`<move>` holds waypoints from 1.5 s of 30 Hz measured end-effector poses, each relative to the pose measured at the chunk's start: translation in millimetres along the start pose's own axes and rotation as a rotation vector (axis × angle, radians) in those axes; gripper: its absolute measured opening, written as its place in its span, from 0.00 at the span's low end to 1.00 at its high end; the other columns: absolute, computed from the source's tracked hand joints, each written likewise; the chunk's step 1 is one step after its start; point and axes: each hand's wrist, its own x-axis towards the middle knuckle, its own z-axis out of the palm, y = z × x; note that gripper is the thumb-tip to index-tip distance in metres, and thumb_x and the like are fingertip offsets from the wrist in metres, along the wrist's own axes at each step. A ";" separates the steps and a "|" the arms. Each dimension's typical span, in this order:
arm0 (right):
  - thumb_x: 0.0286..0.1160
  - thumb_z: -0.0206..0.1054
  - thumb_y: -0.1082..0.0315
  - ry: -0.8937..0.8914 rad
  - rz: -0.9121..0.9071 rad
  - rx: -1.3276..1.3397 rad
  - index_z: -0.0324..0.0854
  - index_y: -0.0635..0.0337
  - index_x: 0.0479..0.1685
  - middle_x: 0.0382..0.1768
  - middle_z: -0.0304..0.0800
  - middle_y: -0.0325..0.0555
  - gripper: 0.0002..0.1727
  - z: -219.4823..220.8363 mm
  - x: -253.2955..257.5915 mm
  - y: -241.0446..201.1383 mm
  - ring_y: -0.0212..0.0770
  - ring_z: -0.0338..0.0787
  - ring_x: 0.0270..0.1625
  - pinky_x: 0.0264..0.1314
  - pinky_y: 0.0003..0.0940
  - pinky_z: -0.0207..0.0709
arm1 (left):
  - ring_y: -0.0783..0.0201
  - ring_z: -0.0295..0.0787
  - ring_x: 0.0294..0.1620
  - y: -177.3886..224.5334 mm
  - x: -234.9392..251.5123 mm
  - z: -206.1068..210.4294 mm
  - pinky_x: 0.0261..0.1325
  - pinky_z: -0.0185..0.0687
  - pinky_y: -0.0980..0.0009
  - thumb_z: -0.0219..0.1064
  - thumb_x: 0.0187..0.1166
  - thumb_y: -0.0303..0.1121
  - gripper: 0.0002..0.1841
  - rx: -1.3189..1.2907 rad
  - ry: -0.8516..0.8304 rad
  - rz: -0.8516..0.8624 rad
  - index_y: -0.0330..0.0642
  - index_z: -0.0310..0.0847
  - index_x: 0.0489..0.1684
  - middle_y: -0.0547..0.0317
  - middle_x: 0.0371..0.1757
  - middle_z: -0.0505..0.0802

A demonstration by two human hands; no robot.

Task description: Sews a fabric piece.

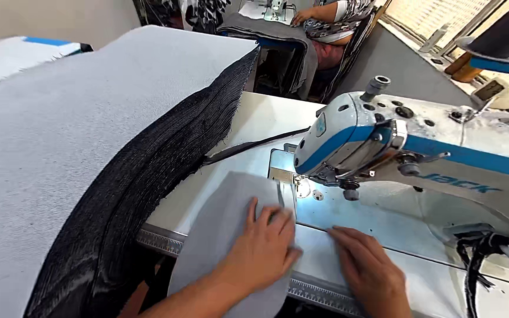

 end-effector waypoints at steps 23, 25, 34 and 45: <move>0.81 0.47 0.85 -0.190 0.638 1.631 0.78 0.65 0.43 0.33 0.91 0.36 0.14 26.1 51.3 -159.1 0.21 0.88 0.37 0.45 0.17 0.82 | 0.74 0.87 0.33 3.0 4.6 -183.3 0.38 0.82 0.80 0.69 0.82 0.39 0.11 -0.265 0.070 0.602 0.39 0.87 0.38 0.61 0.31 0.90; 0.81 0.46 0.85 -0.257 0.544 1.749 0.80 0.66 0.40 0.30 0.91 0.34 0.15 25.4 53.5 -180.8 0.19 0.86 0.34 0.42 0.16 0.80 | 0.73 0.84 0.29 1.7 -14.5 -208.9 0.33 0.78 0.81 0.67 0.83 0.42 0.14 -0.075 0.196 0.595 0.40 0.87 0.36 0.62 0.27 0.88; 0.88 0.59 0.58 0.135 0.249 1.527 0.89 0.40 0.44 0.33 0.93 0.28 0.11 -9.2 139.9 -174.0 0.21 0.91 0.34 0.38 0.22 0.89 | 0.87 0.81 0.26 -27.3 -112.4 -320.4 0.29 0.78 0.88 0.62 0.86 0.42 0.12 -0.152 0.141 0.060 0.48 0.90 0.47 0.77 0.27 0.89; 0.77 0.72 0.58 0.025 0.012 1.496 0.86 0.39 0.62 0.38 0.95 0.28 0.16 -23.8 154.9 -185.4 0.22 0.93 0.39 0.44 0.20 0.89 | 0.87 0.78 0.25 -3.9 -127.0 -373.3 0.28 0.71 0.89 0.73 0.78 0.36 0.11 -0.376 -0.380 -0.003 0.34 0.90 0.35 0.69 0.23 0.87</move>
